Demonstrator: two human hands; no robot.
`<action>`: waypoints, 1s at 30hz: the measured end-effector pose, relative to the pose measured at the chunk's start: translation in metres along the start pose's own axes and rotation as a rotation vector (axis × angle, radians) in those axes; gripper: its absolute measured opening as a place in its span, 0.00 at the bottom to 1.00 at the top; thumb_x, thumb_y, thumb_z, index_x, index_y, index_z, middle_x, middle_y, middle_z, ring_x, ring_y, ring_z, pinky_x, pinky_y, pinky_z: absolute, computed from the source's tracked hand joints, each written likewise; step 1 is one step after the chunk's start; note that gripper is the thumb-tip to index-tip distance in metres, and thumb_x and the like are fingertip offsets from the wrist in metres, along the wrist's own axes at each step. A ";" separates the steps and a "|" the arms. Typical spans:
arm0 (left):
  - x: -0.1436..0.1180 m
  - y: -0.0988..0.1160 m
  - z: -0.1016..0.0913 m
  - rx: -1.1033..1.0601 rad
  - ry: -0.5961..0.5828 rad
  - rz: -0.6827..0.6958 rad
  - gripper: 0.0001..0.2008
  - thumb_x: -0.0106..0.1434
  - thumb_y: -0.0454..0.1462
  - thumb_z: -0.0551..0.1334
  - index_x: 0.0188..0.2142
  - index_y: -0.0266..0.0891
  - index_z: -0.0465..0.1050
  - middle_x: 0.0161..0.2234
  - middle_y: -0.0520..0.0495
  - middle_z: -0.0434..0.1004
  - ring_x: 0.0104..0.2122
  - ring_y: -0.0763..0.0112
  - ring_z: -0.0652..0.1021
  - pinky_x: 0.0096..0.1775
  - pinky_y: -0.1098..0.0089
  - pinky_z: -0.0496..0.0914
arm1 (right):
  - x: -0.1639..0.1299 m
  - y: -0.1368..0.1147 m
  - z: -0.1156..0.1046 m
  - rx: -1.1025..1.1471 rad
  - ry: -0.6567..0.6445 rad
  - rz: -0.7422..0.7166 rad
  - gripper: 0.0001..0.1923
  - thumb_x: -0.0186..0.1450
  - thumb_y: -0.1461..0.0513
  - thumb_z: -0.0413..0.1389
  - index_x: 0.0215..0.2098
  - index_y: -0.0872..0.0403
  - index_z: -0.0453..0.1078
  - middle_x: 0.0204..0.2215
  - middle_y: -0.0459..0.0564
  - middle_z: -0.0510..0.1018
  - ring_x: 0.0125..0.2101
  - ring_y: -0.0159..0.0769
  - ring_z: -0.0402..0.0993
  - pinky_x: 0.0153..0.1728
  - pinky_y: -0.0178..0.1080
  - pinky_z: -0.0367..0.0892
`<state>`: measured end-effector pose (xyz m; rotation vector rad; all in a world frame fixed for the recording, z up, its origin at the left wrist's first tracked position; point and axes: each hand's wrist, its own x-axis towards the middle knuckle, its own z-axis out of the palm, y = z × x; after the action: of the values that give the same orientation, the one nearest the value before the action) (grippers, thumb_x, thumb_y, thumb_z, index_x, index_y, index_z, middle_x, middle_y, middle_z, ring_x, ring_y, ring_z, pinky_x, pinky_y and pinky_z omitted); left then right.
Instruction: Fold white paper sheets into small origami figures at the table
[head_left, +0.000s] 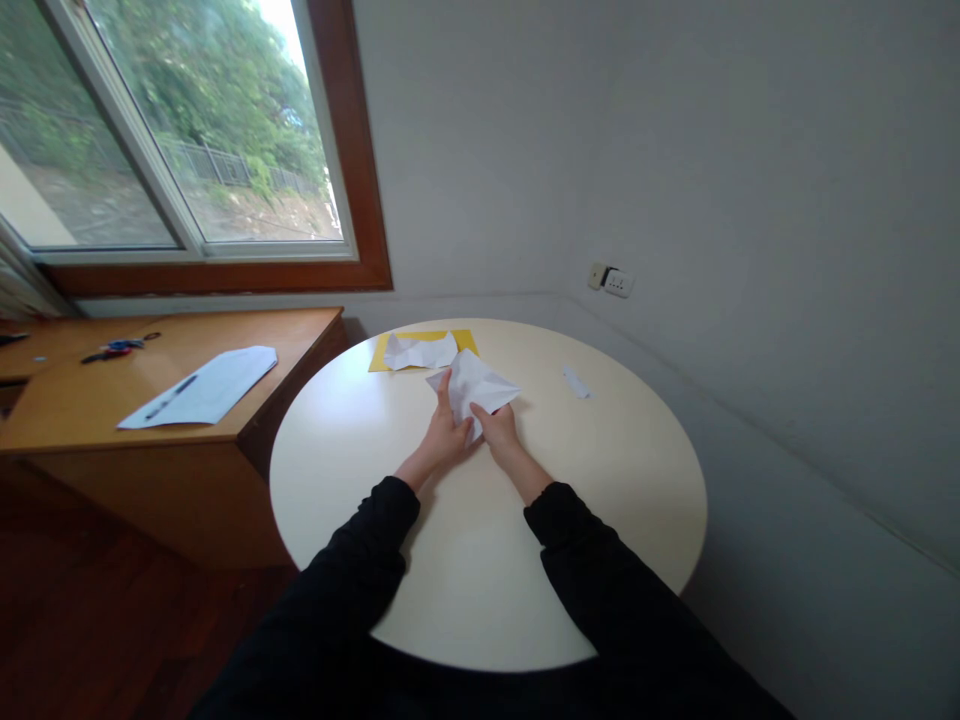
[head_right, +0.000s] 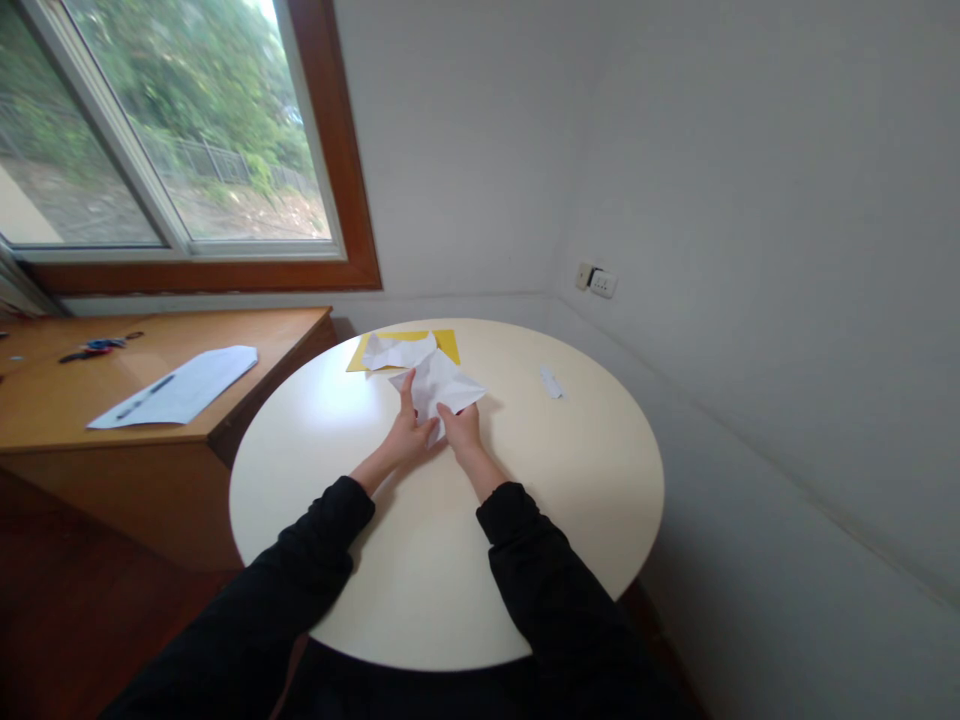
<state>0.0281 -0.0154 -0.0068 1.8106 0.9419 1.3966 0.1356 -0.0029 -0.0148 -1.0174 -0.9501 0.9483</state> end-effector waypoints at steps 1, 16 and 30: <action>0.000 0.000 0.000 -0.018 -0.005 -0.001 0.44 0.52 0.32 0.61 0.62 0.42 0.34 0.60 0.35 0.49 0.56 0.58 0.61 0.54 0.55 0.56 | 0.001 0.001 0.000 0.032 0.002 0.013 0.19 0.47 0.63 0.58 0.38 0.58 0.66 0.41 0.57 0.76 0.39 0.41 0.73 0.39 0.41 0.68; 0.014 0.013 -0.022 -0.333 0.336 -0.171 0.40 0.46 0.28 0.59 0.58 0.45 0.46 0.35 0.49 0.71 0.29 0.74 0.74 0.32 0.72 0.68 | 0.007 0.008 -0.007 -0.029 -0.006 0.088 0.17 0.47 0.64 0.58 0.37 0.56 0.65 0.41 0.56 0.76 0.39 0.40 0.73 0.39 0.41 0.68; 0.019 -0.001 -0.029 -0.277 0.319 -0.202 0.12 0.45 0.37 0.64 0.31 0.34 0.72 0.30 0.46 0.74 0.31 0.70 0.73 0.36 0.67 0.67 | 0.004 0.006 -0.007 -0.386 -0.072 -0.105 0.22 0.50 0.64 0.53 0.44 0.55 0.63 0.43 0.55 0.74 0.43 0.41 0.71 0.43 0.42 0.65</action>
<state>0.0032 0.0033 0.0075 1.2769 1.0020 1.6233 0.1426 0.0006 -0.0214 -1.2475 -1.2660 0.7320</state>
